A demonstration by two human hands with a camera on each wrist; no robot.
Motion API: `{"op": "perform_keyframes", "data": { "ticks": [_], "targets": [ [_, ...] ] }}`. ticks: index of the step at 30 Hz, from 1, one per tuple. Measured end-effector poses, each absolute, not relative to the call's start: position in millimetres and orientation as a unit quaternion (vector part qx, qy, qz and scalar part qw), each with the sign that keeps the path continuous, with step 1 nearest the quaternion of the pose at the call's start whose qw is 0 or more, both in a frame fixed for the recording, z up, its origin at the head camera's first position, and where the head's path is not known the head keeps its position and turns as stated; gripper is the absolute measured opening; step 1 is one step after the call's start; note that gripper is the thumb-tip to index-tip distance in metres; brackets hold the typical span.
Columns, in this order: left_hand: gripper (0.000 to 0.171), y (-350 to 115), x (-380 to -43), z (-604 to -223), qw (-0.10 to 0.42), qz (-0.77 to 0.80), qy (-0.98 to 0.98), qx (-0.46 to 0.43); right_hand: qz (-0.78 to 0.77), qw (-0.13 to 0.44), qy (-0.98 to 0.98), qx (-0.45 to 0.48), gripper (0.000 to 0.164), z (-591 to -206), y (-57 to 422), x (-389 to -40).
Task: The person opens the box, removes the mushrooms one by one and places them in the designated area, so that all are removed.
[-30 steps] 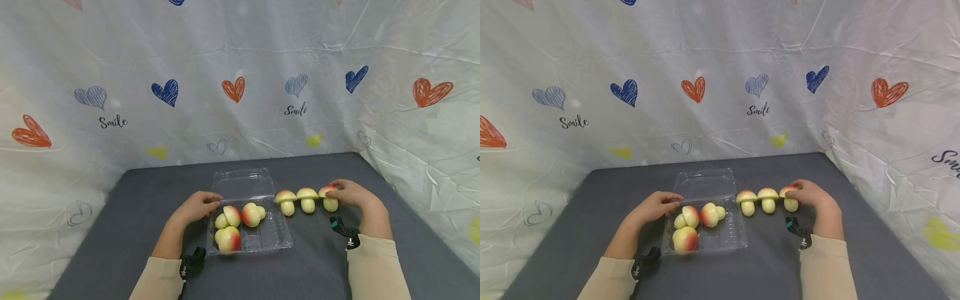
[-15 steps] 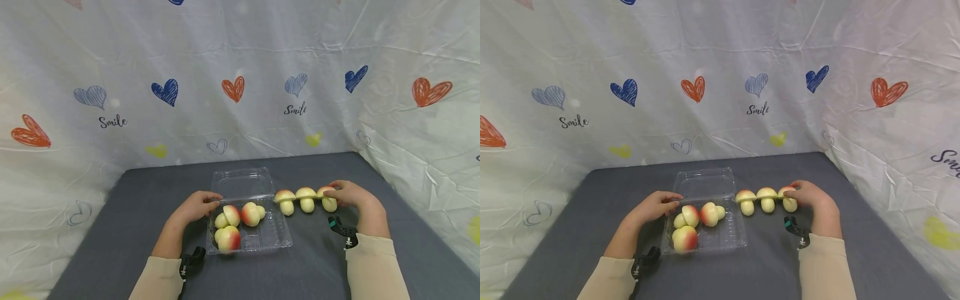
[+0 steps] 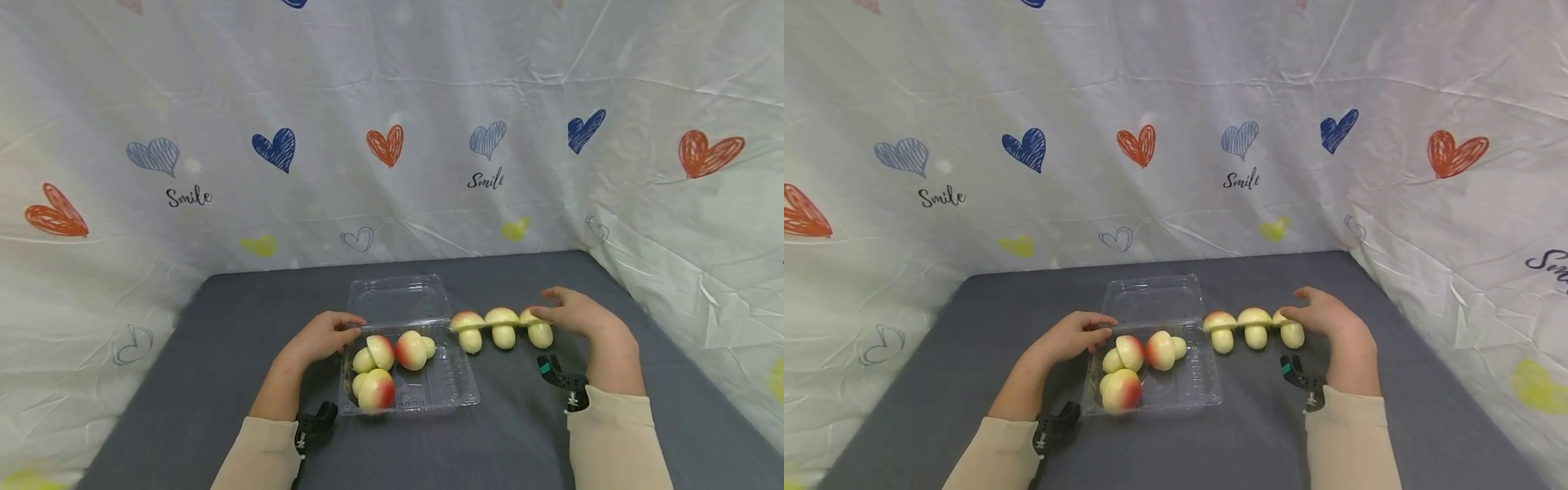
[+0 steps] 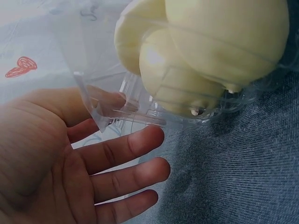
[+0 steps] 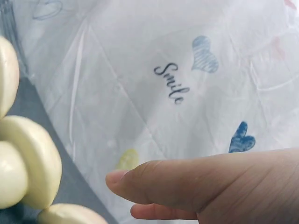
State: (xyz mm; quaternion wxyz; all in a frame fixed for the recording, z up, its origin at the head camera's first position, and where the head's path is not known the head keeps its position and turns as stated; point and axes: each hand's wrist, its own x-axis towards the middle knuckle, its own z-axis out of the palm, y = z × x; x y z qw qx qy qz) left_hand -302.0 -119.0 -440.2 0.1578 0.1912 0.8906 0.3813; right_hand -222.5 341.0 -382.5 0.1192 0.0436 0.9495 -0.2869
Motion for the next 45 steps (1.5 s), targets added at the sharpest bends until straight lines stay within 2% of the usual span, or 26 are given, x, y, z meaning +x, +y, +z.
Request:
{"op": "perform_keyframes", "data": {
  "ticks": [21, 45],
  "targets": [
    [0.034, -121, -302, -439, 0.162, 0.381, 0.891, 0.188, -0.307, 0.047, 0.950, -0.038, 0.078, -365, 298, -225],
    [0.033, -118, -300, -440, 0.159, 0.376, 0.894, 0.183, -0.374, 0.083, 0.910, -0.157, 0.066, -367, 248, -228]
  ]
}}
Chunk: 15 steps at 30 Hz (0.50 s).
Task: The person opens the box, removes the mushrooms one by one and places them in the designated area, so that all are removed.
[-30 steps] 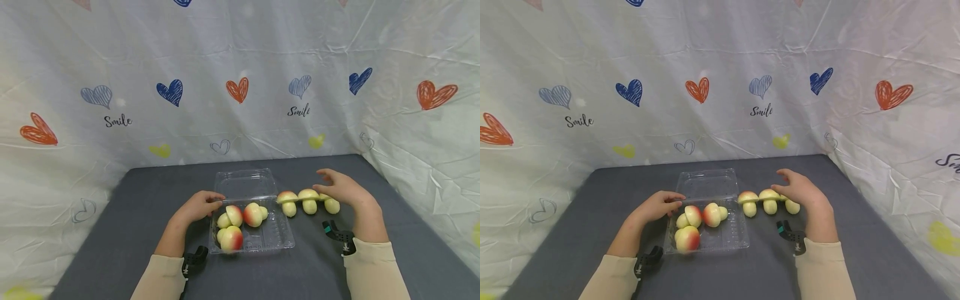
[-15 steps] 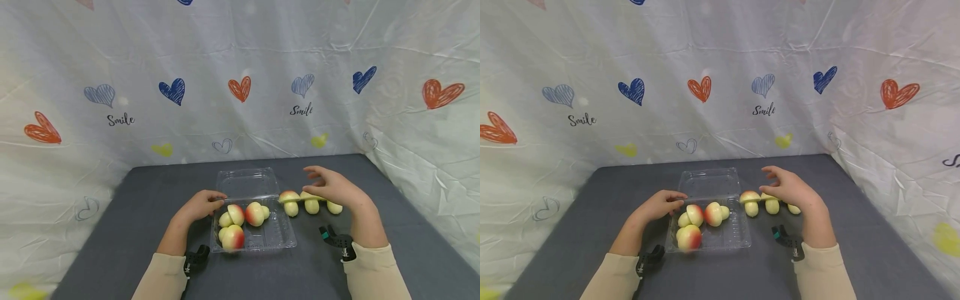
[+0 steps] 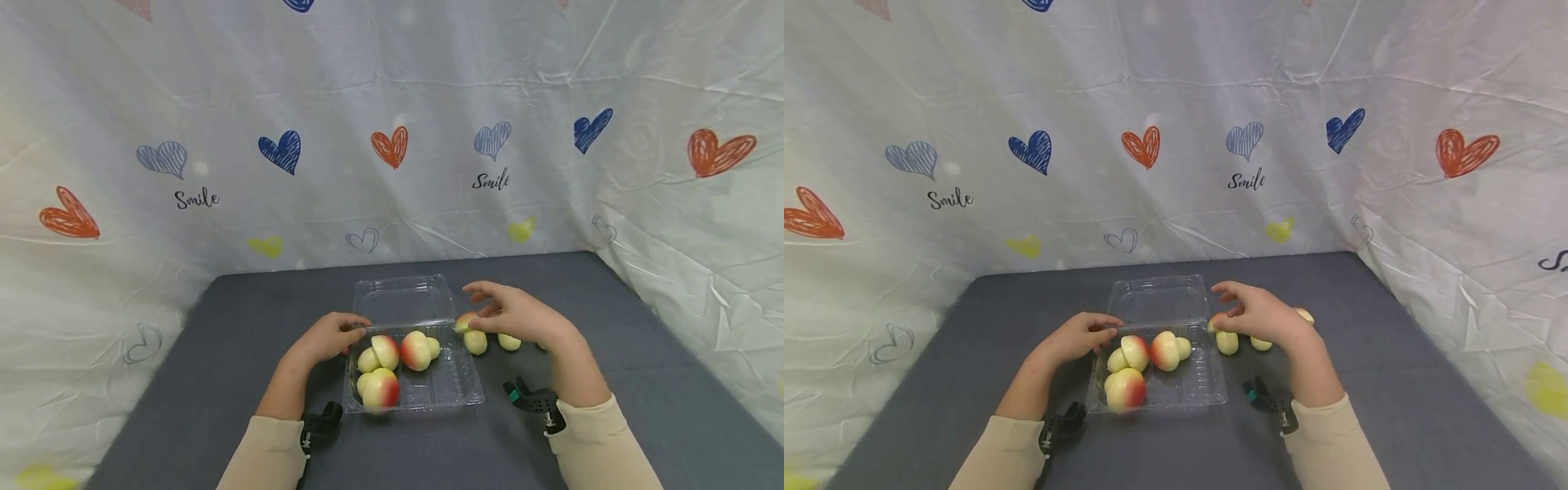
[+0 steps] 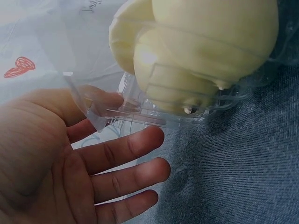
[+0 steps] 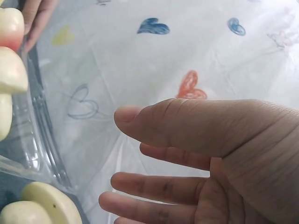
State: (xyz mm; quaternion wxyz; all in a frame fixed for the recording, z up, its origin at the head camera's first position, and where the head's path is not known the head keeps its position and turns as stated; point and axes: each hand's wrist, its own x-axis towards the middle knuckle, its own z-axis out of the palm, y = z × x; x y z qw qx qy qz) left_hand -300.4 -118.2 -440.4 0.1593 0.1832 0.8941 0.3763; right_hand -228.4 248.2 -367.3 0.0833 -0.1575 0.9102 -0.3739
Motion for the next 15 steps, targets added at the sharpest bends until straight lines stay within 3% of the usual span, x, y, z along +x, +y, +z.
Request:
{"op": "perform_keyframes", "data": {
  "ticks": [15],
  "targets": [
    [0.031, -115, -300, -442, 0.143, 0.375, 0.896, 0.188, -0.377, 0.106, 0.898, -0.201, 0.061, -378, 216, -229]
  ]
}}
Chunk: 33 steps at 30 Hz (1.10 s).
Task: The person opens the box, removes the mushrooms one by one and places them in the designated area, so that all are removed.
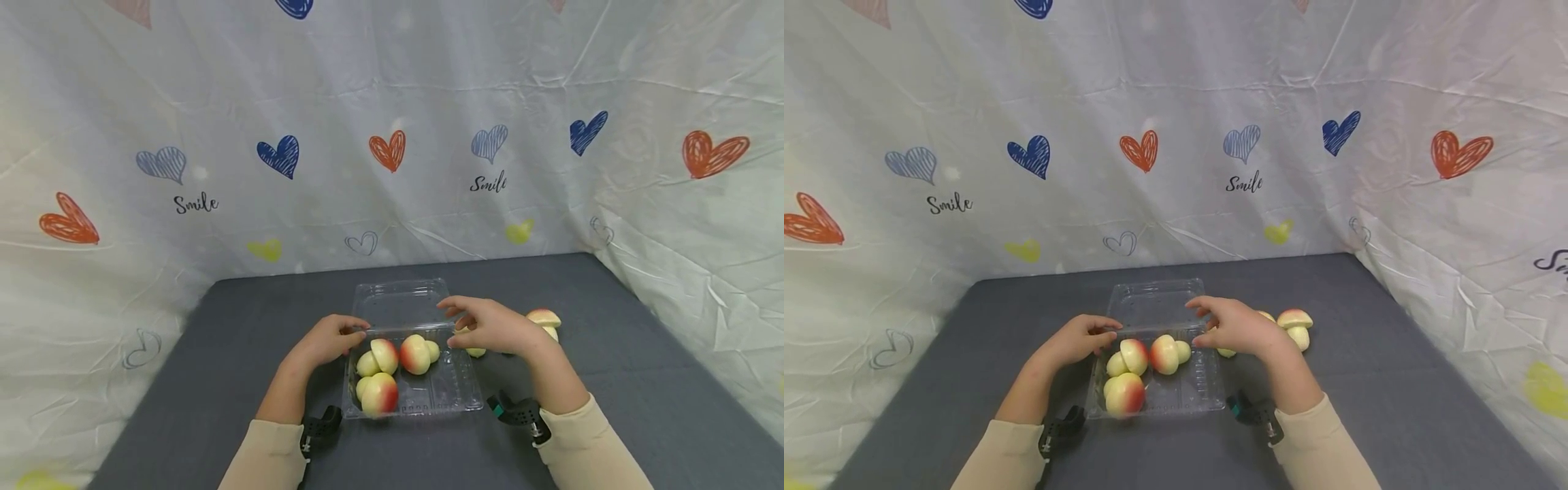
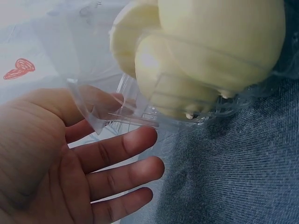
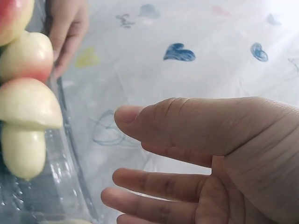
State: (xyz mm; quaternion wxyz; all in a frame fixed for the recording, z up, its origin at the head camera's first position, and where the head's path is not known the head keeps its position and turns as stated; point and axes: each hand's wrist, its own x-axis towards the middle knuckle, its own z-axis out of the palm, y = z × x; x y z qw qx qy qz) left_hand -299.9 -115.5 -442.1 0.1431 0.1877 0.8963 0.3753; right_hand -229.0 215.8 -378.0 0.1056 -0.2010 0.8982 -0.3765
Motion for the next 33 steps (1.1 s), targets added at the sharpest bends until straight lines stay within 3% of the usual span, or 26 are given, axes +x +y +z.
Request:
{"op": "perform_keyframes", "data": {
  "ticks": [20, 33],
  "targets": [
    [0.029, -117, -301, -446, 0.135, 0.381, 0.895, 0.189, -0.279, 0.097, 0.906, -0.302, 0.048, -400, 169, -231],
    [0.028, -117, -302, -447, 0.133, 0.381, 0.894, 0.193, -0.194, 0.048, 0.916, -0.348, 0.040, -423, 153, -237]
  ]
}}
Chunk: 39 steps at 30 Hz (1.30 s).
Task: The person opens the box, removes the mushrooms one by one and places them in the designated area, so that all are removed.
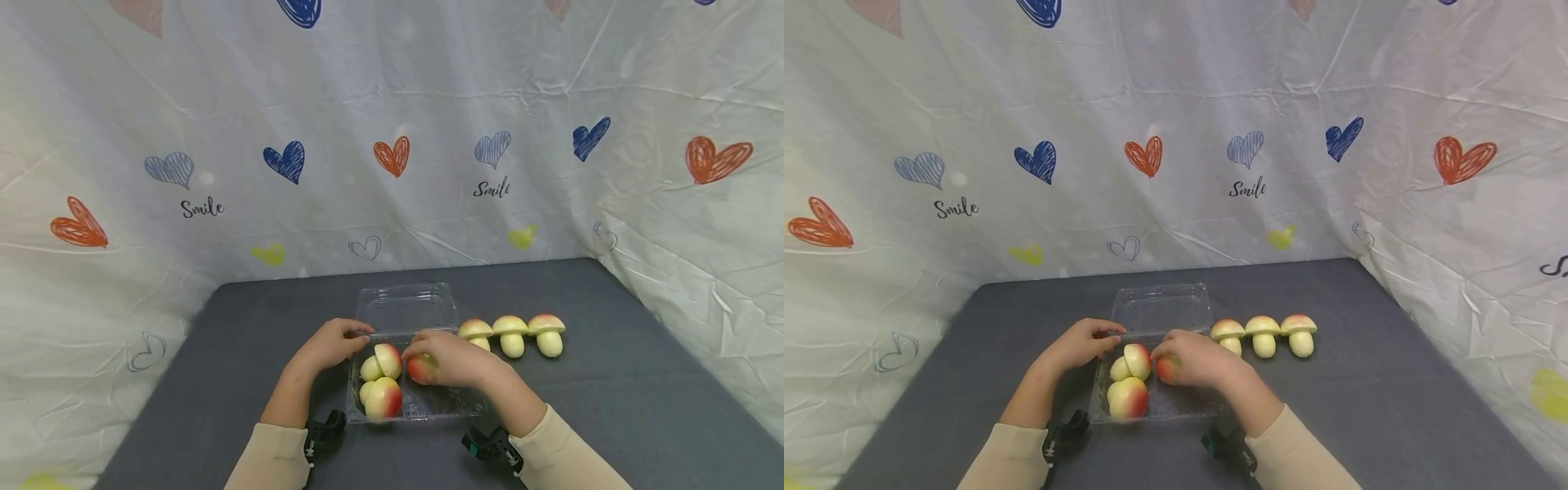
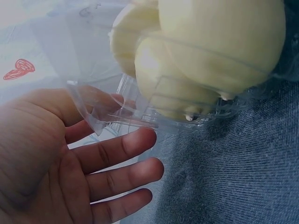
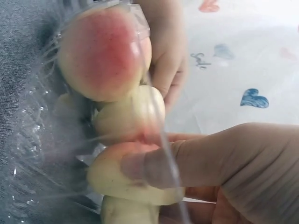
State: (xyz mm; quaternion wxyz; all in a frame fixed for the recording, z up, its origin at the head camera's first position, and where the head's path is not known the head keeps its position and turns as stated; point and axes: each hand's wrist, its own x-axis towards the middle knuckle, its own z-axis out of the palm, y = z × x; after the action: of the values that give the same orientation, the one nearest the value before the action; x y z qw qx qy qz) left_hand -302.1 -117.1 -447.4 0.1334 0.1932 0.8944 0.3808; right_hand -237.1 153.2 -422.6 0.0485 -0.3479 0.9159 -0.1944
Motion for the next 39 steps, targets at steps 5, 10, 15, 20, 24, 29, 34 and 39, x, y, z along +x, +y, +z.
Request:
{"op": "perform_keyframes", "data": {
  "ticks": [5, 10, 15, 20, 24, 29, 34, 39],
  "targets": [
    [0.029, -116, -301, -446, 0.135, 0.384, 0.892, 0.196, -0.195, 0.050, 0.917, -0.343, 0.039, -424, 154, -237],
    [0.030, -116, -301, -446, 0.136, 0.384, 0.892, 0.195, -0.196, 0.065, 0.920, -0.332, 0.049, -422, 154, -236],
    [0.029, -115, -300, -446, 0.135, 0.383, 0.893, 0.196, -0.197, 0.089, 0.923, -0.317, 0.057, -419, 155, -233],
    [0.029, -114, -301, -447, 0.136, 0.381, 0.894, 0.191, -0.197, 0.106, 0.924, -0.310, 0.059, -416, 157, -231],
    [0.029, -114, -300, -447, 0.136, 0.380, 0.896, 0.184, -0.208, 0.098, 0.922, -0.313, 0.054, -413, 157, -230],
    [0.029, -117, -300, -449, 0.141, 0.380, 0.896, 0.179, -0.230, 0.101, 0.924, -0.289, 0.052, -410, 156, -229],
    [0.029, -117, -300, -448, 0.143, 0.382, 0.895, 0.181, -0.267, 0.115, 0.919, -0.265, 0.052, -404, 159, -226],
    [0.029, -117, -300, -446, 0.142, 0.382, 0.894, 0.185, -0.283, 0.119, 0.920, -0.245, 0.053, -398, 166, -225]
  ]
}}
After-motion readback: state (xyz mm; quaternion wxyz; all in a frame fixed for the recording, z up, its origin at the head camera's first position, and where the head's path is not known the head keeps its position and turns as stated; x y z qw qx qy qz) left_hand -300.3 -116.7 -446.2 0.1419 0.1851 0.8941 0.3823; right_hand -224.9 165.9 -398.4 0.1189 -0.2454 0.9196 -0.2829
